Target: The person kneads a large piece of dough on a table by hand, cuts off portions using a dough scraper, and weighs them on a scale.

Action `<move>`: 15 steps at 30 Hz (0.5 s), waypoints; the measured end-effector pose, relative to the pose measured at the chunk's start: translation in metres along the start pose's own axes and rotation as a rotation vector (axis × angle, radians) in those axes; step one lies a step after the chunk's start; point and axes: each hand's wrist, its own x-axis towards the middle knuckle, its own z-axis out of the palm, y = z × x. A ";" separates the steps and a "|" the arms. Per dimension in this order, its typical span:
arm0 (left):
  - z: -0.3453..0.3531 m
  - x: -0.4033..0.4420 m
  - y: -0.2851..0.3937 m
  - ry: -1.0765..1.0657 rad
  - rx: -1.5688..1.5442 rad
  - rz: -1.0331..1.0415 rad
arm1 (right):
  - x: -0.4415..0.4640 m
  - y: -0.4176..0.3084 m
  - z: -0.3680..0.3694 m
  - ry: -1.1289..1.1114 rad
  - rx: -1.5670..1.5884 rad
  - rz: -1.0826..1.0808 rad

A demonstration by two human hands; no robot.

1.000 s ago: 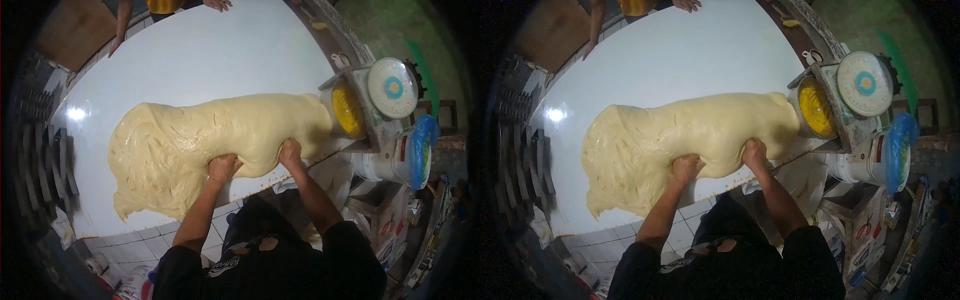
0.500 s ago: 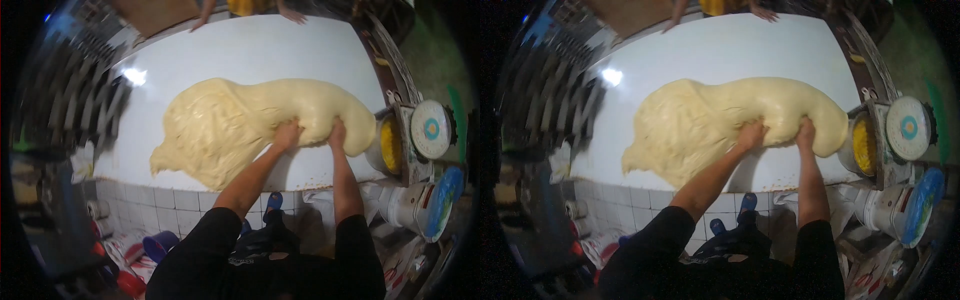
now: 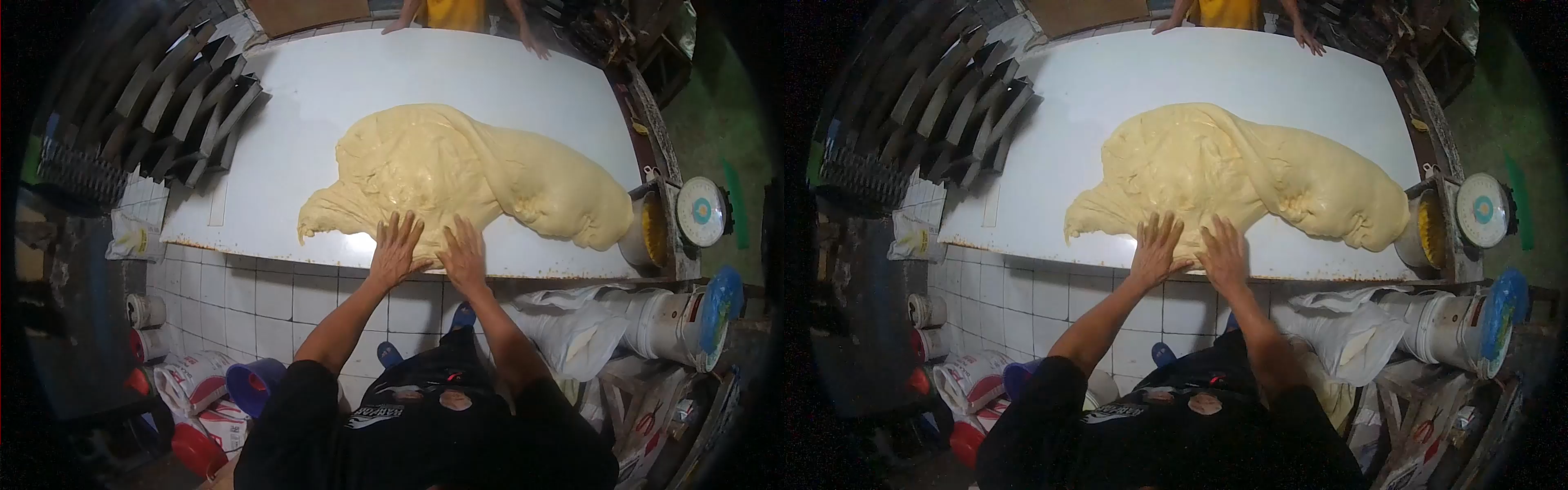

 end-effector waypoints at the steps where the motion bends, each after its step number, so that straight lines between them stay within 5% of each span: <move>1: 0.005 0.012 -0.012 -0.006 -0.004 0.003 | 0.024 -0.009 0.017 -0.009 -0.097 -0.043; 4: 0.021 0.069 -0.049 0.125 0.077 0.102 | 0.096 0.003 0.054 0.035 -0.222 0.017; 15: 0.000 0.276 -0.137 0.057 -0.057 0.141 | 0.280 0.084 0.112 0.126 -0.358 0.089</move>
